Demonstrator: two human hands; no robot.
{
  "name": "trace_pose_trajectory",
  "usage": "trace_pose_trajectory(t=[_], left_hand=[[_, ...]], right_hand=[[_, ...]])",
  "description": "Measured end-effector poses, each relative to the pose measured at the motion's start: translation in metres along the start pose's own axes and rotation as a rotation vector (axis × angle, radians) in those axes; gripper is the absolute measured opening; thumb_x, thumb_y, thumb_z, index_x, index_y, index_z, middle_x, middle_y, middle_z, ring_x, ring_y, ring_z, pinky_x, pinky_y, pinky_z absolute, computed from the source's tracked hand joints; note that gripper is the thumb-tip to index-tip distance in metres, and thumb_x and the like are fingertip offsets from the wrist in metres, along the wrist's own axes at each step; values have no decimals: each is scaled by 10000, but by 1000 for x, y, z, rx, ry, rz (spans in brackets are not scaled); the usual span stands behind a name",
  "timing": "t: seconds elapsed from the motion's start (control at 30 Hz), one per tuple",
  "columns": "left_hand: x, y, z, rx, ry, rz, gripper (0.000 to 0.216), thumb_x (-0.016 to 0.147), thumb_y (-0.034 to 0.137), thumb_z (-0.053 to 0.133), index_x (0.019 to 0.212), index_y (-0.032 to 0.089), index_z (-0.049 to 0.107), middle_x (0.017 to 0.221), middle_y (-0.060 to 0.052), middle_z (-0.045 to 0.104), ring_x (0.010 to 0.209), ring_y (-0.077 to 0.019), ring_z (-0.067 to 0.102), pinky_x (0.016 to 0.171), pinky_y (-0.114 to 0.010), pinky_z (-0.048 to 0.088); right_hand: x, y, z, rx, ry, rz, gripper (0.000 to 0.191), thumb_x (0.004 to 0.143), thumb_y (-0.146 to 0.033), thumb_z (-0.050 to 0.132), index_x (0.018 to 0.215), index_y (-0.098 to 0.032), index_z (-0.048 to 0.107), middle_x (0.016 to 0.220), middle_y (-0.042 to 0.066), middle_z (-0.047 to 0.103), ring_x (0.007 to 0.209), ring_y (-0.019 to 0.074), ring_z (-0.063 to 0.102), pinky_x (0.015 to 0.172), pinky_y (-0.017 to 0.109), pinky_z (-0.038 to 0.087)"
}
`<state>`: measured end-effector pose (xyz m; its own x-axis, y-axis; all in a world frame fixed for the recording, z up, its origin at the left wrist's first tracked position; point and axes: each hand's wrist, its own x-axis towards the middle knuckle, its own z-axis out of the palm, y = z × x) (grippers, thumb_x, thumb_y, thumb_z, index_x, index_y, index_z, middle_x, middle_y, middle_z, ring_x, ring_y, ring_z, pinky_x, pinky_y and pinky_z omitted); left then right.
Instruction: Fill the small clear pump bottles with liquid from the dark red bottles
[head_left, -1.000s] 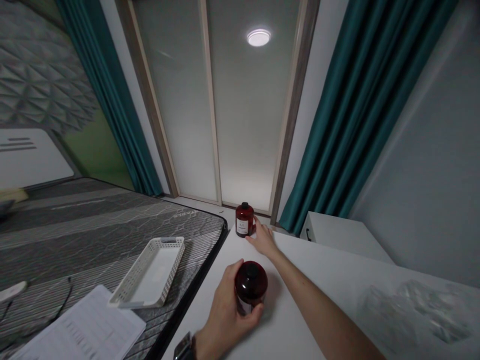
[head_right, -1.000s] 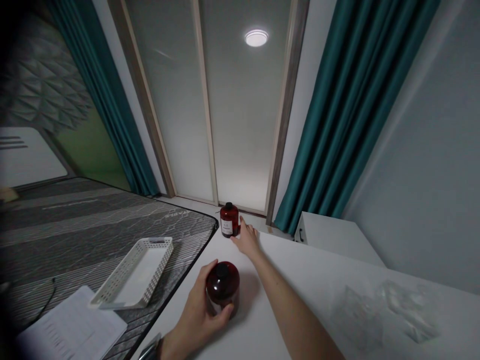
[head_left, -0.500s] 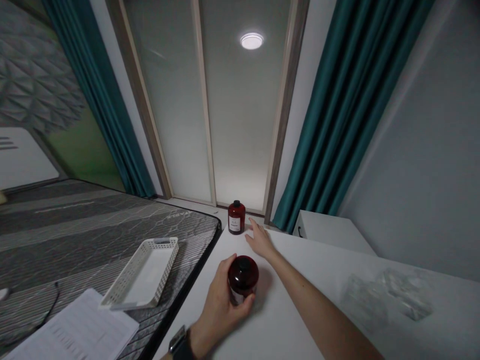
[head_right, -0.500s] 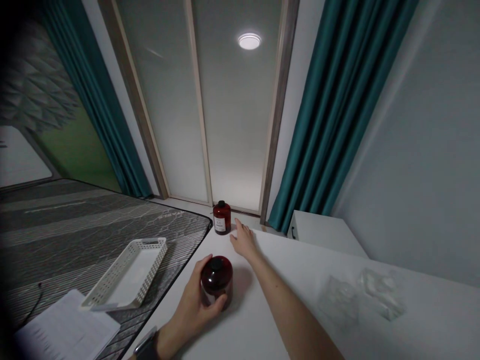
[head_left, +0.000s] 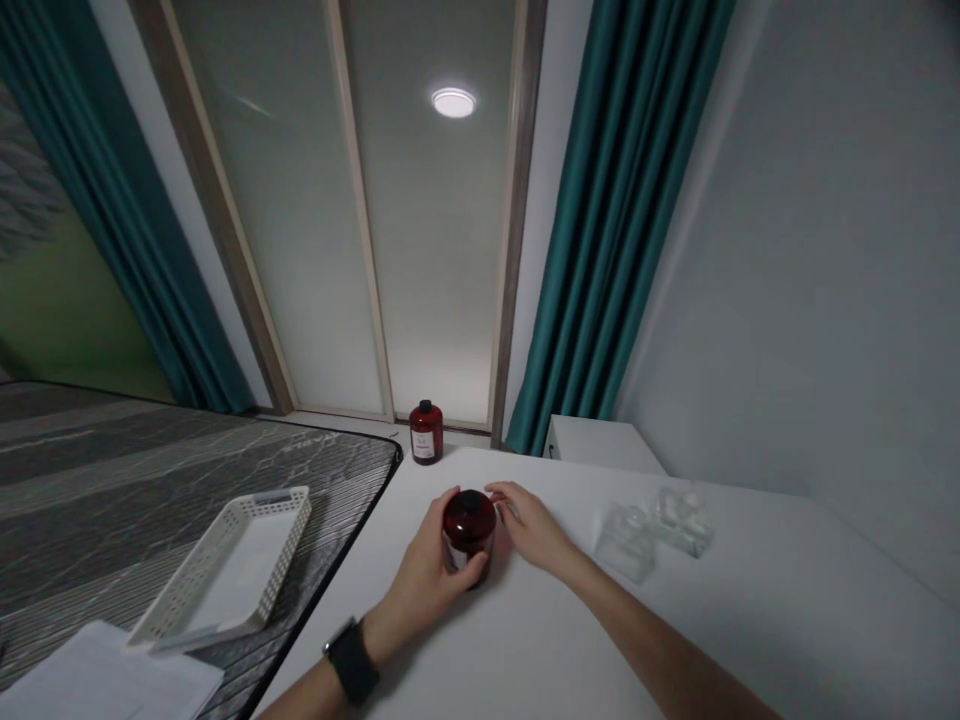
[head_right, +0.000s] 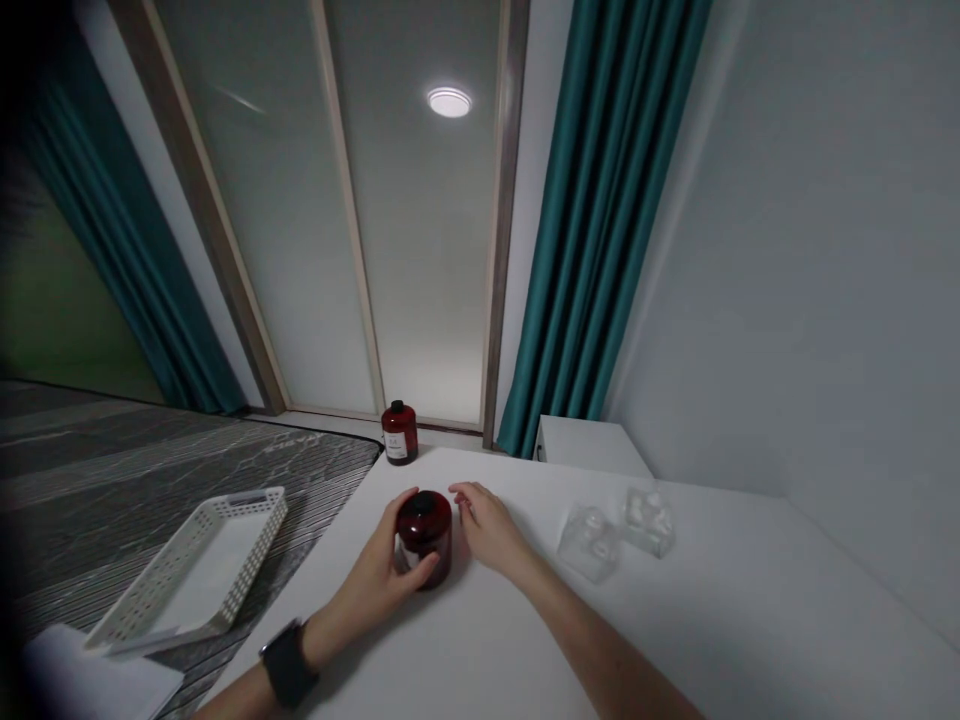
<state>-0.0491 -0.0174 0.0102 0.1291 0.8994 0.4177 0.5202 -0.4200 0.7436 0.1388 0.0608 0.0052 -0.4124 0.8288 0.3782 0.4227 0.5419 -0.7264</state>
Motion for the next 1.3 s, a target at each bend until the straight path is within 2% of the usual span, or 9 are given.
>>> trace_pose_trajectory(t=[0.1, 0.27, 0.47, 0.57, 0.7, 0.87, 0.97, 1.1, 1.3], left_hand=[[9, 12, 14, -49, -73, 15, 732, 803, 250, 647, 1444, 148, 310, 1463, -185, 467, 1385, -323, 455, 1193, -533, 326], [21, 24, 44, -131, -160, 23, 860, 774, 242, 663, 1500, 112, 221, 1469, -208, 459, 1378, -338, 462, 1190, -532, 324], [22, 26, 70, -219, -148, 48, 849, 739, 215, 712, 1476, 152, 295, 1480, -180, 460, 1396, -335, 443, 1202, -514, 311], [16, 23, 71, -220, -127, 16, 840, 769, 249, 713, 1486, 161, 283, 1495, -178, 447, 1415, -335, 426, 1215, -530, 286], [6, 17, 64, -188, -117, 48, 820, 800, 283, 701, 1495, 156, 285, 1504, -186, 446, 1412, -344, 434, 1202, -555, 306], [3, 18, 61, -164, -100, 51, 805, 802, 289, 697, 1494, 168, 303, 1475, -181, 489, 1379, -342, 483, 1173, -560, 356], [5, 21, 61, -152, -112, 48, 803, 799, 278, 695, 1490, 164, 302, 1470, -189, 491, 1378, -345, 483, 1177, -577, 342], [5, 24, 59, -132, -136, 48, 797, 810, 291, 687, 1486, 147, 291, 1477, -204, 476, 1389, -350, 468, 1182, -587, 329], [5, 24, 58, -132, -133, 50, 797, 799, 258, 703, 1488, 161, 315, 1489, -192, 474, 1397, -351, 463, 1183, -575, 337]], right_hand=[[-28, -8, -18, 49, 26, -23, 378, 886, -64, 418, 1165, -204, 631, 1144, 77, 693, 1084, 190, 651, 984, 354, 507], [-60, -6, -41, 166, 163, 22, 378, 911, -109, 428, 1229, -225, 597, 1180, 70, 666, 1115, 199, 636, 976, 370, 517], [-84, -6, -50, 144, 241, 29, 386, 941, -141, 427, 1293, -236, 555, 1210, 78, 634, 1110, 194, 631, 922, 342, 548], [-91, -10, -59, 9, 281, -44, 378, 948, -148, 453, 1301, -239, 553, 1150, 81, 631, 1054, 203, 629, 920, 360, 534], [-96, -7, -83, -230, 409, -125, 289, 960, -149, 436, 1156, -226, 634, 990, 82, 625, 954, 229, 613, 864, 386, 509], [-98, 14, -114, -462, 572, -33, 310, 932, -180, 441, 1173, -210, 634, 1012, 103, 591, 977, 269, 588, 905, 443, 482], [-102, 29, -122, -601, 532, 117, 398, 869, -232, 547, 1261, -196, 601, 1094, 127, 567, 1071, 321, 564, 974, 508, 452], [-107, 45, -122, -536, 399, 248, 577, 847, -267, 600, 1406, -200, 474, 1206, 131, 535, 1151, 321, 559, 1020, 502, 450], [-99, 57, -106, -305, 416, 216, 470, 897, -286, 548, 1349, -171, 493, 1176, 131, 567, 1045, 284, 605, 987, 503, 486]])
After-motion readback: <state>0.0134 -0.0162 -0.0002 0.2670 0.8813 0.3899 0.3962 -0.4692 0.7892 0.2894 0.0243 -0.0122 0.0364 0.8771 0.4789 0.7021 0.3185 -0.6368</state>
